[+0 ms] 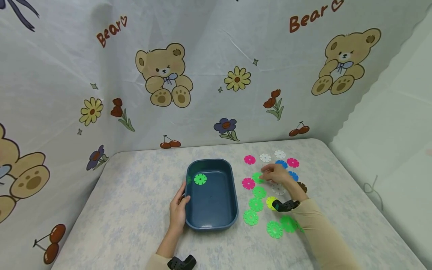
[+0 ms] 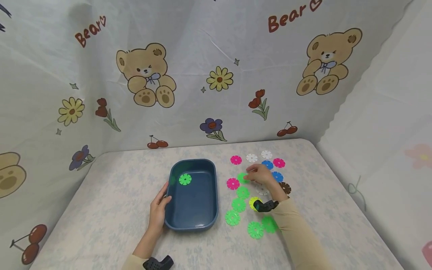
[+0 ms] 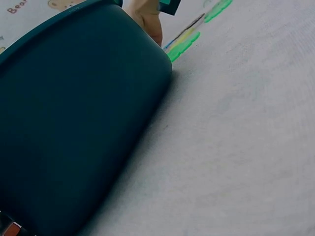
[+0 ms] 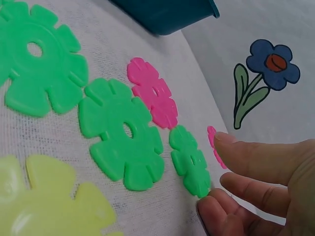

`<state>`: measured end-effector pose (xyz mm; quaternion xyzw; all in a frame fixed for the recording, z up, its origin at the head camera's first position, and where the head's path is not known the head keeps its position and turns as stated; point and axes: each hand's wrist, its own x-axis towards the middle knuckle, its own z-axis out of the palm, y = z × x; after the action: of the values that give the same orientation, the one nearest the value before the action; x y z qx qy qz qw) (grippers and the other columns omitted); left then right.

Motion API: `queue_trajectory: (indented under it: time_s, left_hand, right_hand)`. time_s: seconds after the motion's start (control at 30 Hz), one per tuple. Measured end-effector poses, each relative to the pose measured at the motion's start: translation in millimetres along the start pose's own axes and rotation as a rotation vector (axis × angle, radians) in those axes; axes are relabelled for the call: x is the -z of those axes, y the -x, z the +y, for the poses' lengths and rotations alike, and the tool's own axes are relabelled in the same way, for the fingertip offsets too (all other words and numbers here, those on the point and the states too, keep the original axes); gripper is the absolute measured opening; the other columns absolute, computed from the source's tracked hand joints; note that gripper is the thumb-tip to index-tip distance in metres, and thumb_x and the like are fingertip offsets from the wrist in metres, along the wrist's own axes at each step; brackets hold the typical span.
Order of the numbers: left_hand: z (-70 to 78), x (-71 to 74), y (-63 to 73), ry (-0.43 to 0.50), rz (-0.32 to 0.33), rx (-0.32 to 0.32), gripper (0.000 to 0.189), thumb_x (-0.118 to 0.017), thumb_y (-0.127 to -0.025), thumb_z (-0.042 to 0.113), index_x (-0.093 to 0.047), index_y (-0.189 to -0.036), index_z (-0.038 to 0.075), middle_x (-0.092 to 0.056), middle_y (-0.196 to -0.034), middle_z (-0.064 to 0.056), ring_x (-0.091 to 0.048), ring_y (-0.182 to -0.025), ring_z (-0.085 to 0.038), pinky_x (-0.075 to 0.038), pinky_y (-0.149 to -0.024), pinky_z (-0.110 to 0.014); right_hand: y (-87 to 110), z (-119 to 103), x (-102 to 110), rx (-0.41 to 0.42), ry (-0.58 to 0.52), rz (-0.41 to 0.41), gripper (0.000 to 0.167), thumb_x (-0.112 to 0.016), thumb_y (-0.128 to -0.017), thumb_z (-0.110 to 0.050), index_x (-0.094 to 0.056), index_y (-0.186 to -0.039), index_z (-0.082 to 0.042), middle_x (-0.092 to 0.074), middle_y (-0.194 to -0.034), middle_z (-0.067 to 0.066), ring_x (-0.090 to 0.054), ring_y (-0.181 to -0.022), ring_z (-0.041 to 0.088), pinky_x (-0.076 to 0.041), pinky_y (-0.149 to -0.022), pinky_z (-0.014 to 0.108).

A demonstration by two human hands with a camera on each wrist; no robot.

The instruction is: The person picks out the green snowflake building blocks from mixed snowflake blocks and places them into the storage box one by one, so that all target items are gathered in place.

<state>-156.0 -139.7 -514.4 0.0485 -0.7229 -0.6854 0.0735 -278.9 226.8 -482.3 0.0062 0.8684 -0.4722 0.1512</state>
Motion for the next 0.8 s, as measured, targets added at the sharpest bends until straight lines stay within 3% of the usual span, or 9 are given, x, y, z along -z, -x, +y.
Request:
queue_trajectory:
  time_s: [0.3,0.6,0.8]
  left_hand:
    - [0.9,-0.3,0.0,0.008,-0.005,0.005,0.051,-0.045,-0.101,0.007,-0.039,-0.151,0.016,-0.034,-0.158,-0.003,-0.042,-0.131,-0.03,-0.037,-0.095,-0.012]
    - [-0.5,-1.3,-0.5,0.015,0.0,0.002,0.051,-0.045,-0.101,0.007,-0.04,-0.151,0.015,-0.035,-0.157,-0.004,-0.042,-0.132,-0.031,-0.037,-0.095,-0.012]
    - [-0.4,-0.7,-0.6,0.012,0.0,-0.005,0.051,-0.045,-0.101,0.006,-0.04,-0.151,0.014,-0.035,-0.157,-0.005,-0.042,-0.132,-0.031,-0.037,-0.095,-0.012]
  right_hand:
    - [-2.0,3.2,-12.0,0.032,0.148,0.084,0.039,-0.081,-0.079,-0.013,-0.066,-0.113,0.001,-0.058,-0.093,0.009,-0.049,-0.082,0.021,-0.042,-0.066,0.029]
    - [-1.5,-0.1,-15.0,0.022,0.174,0.09,0.035,-0.08,-0.079,-0.01,-0.059,-0.106,-0.001,-0.051,-0.088,0.007,-0.045,-0.073,0.02,-0.04,-0.06,0.03]
    - [-1.5,-0.6,-12.0,0.064,0.191,0.105,0.027,-0.076,-0.082,-0.009,-0.058,-0.099,0.0,-0.051,-0.081,0.007,-0.046,-0.07,0.02,-0.04,-0.06,0.031]
